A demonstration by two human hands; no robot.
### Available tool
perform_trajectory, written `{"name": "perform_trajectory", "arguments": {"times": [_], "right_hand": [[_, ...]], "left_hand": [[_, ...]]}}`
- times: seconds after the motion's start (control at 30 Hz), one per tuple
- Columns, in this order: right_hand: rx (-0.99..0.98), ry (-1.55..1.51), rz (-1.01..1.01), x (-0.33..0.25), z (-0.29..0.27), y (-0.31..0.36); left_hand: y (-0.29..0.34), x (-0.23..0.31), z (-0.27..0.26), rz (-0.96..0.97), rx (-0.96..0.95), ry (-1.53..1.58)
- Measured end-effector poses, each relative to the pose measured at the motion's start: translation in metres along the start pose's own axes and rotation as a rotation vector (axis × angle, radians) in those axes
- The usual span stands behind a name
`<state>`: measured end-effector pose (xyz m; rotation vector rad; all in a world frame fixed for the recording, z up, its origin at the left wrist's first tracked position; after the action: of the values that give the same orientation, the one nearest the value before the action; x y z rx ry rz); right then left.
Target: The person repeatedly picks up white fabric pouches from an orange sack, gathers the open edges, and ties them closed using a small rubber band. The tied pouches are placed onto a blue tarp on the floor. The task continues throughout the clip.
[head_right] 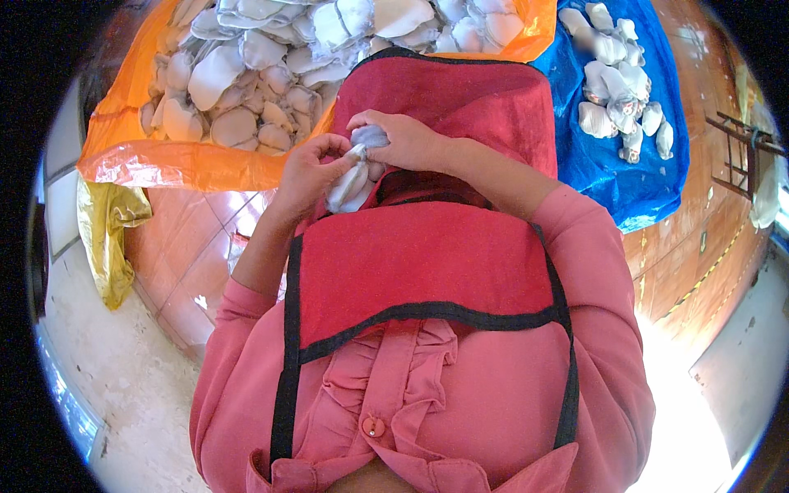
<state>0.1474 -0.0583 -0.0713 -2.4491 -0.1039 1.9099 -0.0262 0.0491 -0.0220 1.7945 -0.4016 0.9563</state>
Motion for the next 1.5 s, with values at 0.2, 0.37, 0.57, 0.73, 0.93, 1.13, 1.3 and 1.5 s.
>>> {"name": "perform_trajectory", "arguments": {"times": [0.2, 0.37, 0.57, 0.73, 0.93, 1.13, 1.3, 1.5], "right_hand": [[-0.198, -0.141, 0.011, -0.008, -0.020, -0.004], [-0.157, -0.007, 0.013, 0.002, -0.015, -0.007], [-0.150, 0.079, 0.063, -0.004, -0.010, -0.013], [0.022, 0.126, 0.080, -0.001, 0.004, -0.010], [0.115, 0.187, 0.141, -0.003, 0.020, -0.010], [-0.022, 0.130, 0.056, -0.004, 0.009, -0.014], [-0.288, -0.054, 0.041, -0.001, -0.021, -0.017], [-0.388, -0.343, 0.102, 0.000, -0.028, -0.017]], "left_hand": [[-0.005, -0.005, 0.005, 0.129, 0.089, -0.200], [-0.016, -0.018, 0.015, 0.297, 0.359, -0.431], [-0.019, -0.022, 0.016, 0.222, 0.409, -0.433], [-0.018, -0.032, 0.007, 0.075, 0.233, -0.061], [-0.001, -0.023, 0.013, 0.039, 0.233, -0.006], [0.003, -0.032, 0.012, 0.111, 0.263, -0.123], [-0.001, -0.051, 0.011, 0.108, 0.267, 0.017], [-0.013, -0.060, 0.005, 0.120, 0.236, 0.203]]}}
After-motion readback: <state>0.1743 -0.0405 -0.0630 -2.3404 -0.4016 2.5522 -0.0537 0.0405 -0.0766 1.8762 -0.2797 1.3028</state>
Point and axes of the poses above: each hand's wrist, its own y-axis away from the middle knuckle, its own z-axis out of the palm, x = y × z, the point moved 1 cm from there along -y, towards the middle knuckle, and after that the axes turned 11 degrees about -z, right-handed, at the moved point
